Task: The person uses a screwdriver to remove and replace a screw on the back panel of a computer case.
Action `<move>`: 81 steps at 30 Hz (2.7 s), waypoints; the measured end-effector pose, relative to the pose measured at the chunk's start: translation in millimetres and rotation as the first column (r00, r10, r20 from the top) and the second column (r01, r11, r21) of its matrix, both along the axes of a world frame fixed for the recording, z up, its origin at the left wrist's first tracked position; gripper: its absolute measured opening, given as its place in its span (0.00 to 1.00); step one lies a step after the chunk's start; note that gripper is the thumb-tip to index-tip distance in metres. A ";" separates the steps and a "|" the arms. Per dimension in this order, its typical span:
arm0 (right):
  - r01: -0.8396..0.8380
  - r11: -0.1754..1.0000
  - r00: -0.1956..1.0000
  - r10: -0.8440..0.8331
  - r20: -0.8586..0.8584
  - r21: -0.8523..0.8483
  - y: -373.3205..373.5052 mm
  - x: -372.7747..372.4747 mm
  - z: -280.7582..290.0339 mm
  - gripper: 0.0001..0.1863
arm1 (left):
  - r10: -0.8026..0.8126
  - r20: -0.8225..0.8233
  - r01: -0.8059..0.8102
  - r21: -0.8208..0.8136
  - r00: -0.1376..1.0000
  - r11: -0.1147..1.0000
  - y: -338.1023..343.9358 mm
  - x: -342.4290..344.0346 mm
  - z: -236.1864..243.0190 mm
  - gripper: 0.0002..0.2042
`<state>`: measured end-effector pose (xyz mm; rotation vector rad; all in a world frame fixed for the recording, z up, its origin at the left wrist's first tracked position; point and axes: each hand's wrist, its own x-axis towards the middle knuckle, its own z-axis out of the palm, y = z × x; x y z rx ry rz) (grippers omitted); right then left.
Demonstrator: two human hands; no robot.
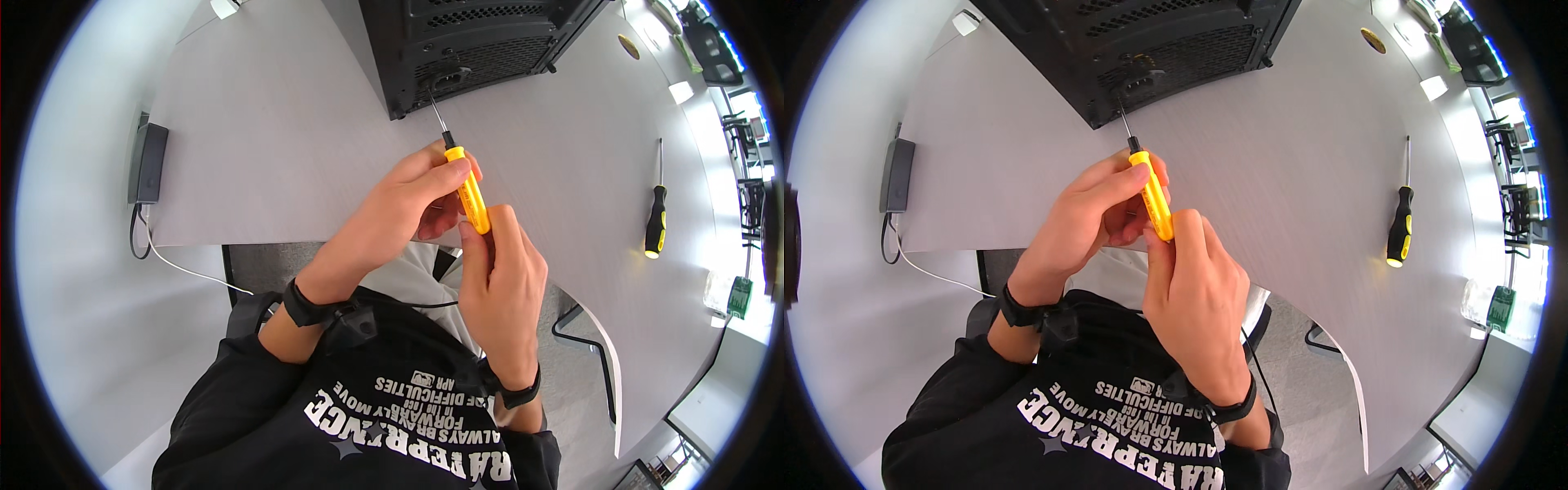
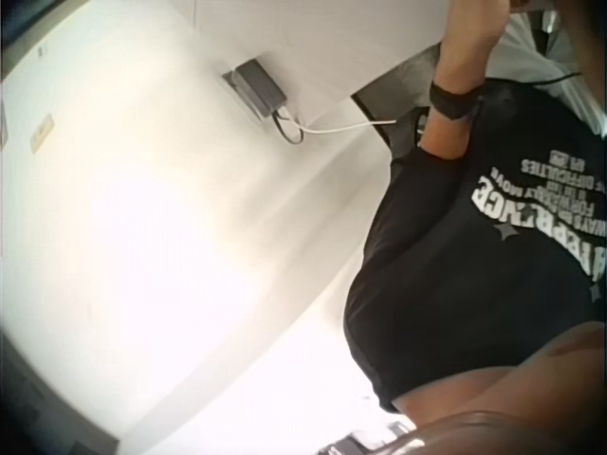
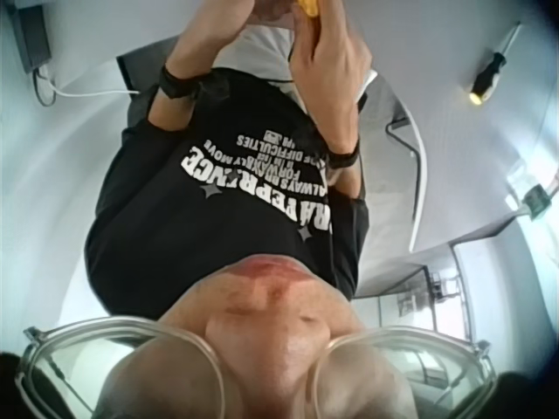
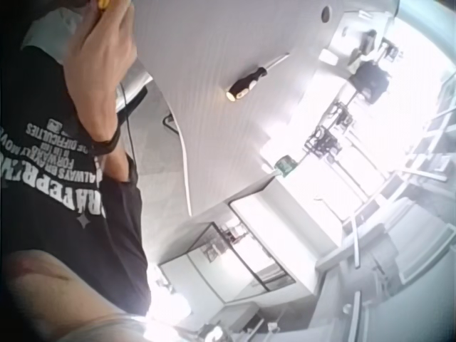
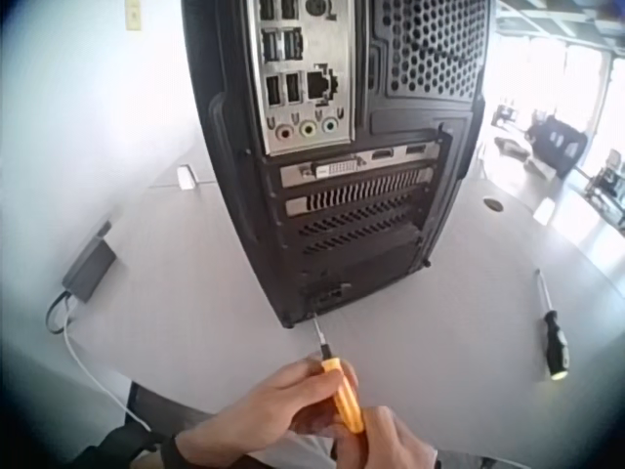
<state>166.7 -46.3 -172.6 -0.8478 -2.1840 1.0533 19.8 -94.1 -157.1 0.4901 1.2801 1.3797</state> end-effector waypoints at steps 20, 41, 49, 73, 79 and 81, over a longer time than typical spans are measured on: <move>0.122 0.991 0.979 -0.131 -0.157 -0.062 5.7 3.1 -25.1 0.10 | -0.027 -0.119 0.038 0.093 0.993 0.995 8.3 2.2 -12.3 0.17; 0.099 0.938 0.949 0.011 -0.316 0.333 13.5 18.0 -38.6 0.14 | -0.069 -0.213 0.091 0.092 0.975 0.992 7.8 15.3 -20.8 0.18; 0.061 0.989 0.939 -0.102 -0.328 -0.135 1.6 23.4 -35.9 0.14 | -0.004 -0.101 0.024 0.198 0.995 0.980 2.5 16.5 -18.1 0.19; 0.170 0.963 0.908 -0.070 -0.414 0.210 27.4 37.6 -22.6 0.14 | -0.052 -0.142 0.076 0.168 0.988 0.983 24.8 39.0 -3.8 0.20; 0.168 0.967 0.905 -0.075 -0.419 0.190 30.0 49.2 -16.2 0.15 | -0.066 -0.181 0.092 0.142 0.981 0.986 28.4 48.6 6.3 0.19; 0.173 0.966 0.903 -0.078 -0.422 0.192 30.2 50.5 -14.5 0.15 | -0.081 -0.191 0.108 0.138 0.978 0.985 29.3 48.8 8.8 0.19</move>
